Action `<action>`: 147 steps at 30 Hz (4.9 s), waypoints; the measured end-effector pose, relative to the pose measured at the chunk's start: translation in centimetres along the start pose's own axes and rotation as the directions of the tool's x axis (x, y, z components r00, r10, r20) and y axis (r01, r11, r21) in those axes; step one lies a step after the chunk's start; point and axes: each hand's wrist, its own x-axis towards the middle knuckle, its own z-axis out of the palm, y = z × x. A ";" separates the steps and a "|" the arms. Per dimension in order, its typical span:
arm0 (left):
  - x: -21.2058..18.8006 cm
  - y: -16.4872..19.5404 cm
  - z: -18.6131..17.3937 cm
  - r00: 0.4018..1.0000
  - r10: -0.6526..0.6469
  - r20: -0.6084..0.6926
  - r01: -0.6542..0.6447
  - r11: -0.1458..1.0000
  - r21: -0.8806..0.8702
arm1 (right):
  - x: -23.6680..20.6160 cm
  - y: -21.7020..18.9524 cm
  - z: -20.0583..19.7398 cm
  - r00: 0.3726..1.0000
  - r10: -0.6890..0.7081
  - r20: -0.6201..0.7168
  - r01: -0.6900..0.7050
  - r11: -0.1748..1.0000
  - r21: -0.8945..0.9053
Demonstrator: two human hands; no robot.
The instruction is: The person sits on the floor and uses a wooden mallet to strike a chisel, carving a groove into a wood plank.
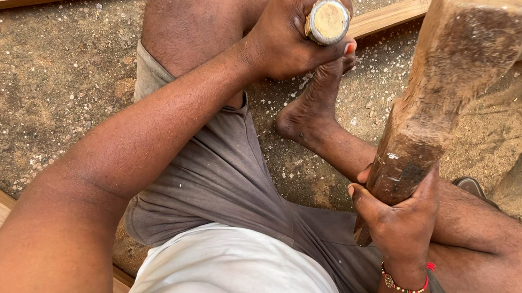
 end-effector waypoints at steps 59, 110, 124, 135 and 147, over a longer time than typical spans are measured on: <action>2.2 -0.9 0.5 0.980 -0.198 -0.001 0.196 0.971 -0.136 | 13.7 0.2 14.6 0.960 0.246 -0.131 -0.113 0.775 0.622; 0.3 -4.6 1.7 0.996 -0.084 0.035 0.085 0.996 -0.019 | 12.8 -1.2 10.8 0.973 -0.230 0.006 0.230 0.973 -0.006; 4.0 -0.9 2.8 0.972 -0.113 0.204 0.119 0.993 -0.014 | 12.5 -1.8 8.1 0.982 0.134 -0.131 -0.032 0.810 0.585; 0.9 -4.9 2.1 1.000 0.024 0.016 -0.023 0.996 -0.081 | 13.7 3.2 -2.5 0.975 -0.205 0.089 0.217 0.771 -0.599; 3.7 -2.8 3.6 0.980 -0.173 0.094 0.178 0.983 -0.044 | 12.8 -6.8 5.8 0.964 0.193 -0.183 -0.026 0.752 0.658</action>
